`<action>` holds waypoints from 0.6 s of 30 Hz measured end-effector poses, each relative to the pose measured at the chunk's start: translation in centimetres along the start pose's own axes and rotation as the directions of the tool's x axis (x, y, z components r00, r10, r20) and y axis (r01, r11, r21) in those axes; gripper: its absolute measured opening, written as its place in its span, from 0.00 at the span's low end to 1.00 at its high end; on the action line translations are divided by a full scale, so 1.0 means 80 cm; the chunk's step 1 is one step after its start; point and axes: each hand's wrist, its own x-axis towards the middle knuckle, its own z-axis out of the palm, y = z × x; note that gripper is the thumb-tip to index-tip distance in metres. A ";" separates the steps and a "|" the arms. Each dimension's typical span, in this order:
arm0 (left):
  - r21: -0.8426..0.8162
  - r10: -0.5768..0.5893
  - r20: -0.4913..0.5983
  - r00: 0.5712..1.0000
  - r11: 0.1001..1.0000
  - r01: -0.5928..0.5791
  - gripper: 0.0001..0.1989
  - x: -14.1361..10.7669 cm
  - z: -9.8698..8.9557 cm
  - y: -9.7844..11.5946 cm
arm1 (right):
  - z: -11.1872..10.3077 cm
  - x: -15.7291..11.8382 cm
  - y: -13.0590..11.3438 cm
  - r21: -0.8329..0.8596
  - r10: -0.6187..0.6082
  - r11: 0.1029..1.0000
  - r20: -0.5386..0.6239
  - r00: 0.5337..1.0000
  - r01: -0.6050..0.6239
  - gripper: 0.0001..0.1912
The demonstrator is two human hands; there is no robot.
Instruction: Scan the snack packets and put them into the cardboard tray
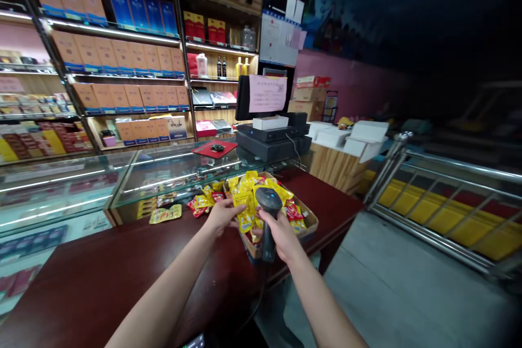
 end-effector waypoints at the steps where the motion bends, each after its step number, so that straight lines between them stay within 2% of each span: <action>1: 0.018 0.011 0.009 1.000 1.000 -0.011 0.29 0.005 0.013 -0.001 | -0.011 0.003 -0.003 0.006 -0.013 1.000 -0.016 1.000 0.013 0.26; 5: 0.034 0.012 0.059 0.998 0.999 -0.014 0.27 0.019 0.053 -0.006 | -0.044 0.014 -0.008 0.017 -0.012 1.000 -0.058 0.998 0.013 0.25; 9: 0.099 0.011 0.090 0.996 0.995 -0.020 0.25 0.029 0.067 -0.013 | -0.062 0.025 -0.009 0.039 -0.005 0.999 -0.080 0.997 0.008 0.23; 11: 0.208 0.053 0.072 0.996 0.976 -0.067 0.24 0.031 0.065 -0.013 | -0.065 0.029 -0.009 0.049 -0.009 0.999 -0.079 0.997 0.012 0.23; 14: 0.412 0.199 -0.021 0.980 0.895 -0.173 0.23 0.028 0.052 -0.003 | -0.061 0.031 -0.015 0.079 -0.018 0.997 -0.071 0.997 0.024 0.24; 16: 0.508 0.296 -0.082 0.952 0.834 -0.215 0.20 0.024 0.039 0.006 | -0.052 0.029 -0.022 0.092 -0.024 0.995 -0.059 0.998 0.029 0.24; 18: 0.541 0.340 -0.116 0.933 0.810 -0.228 0.17 0.019 0.023 0.011 | -0.036 0.025 -0.028 0.093 -0.028 0.995 -0.031 0.999 0.030 0.24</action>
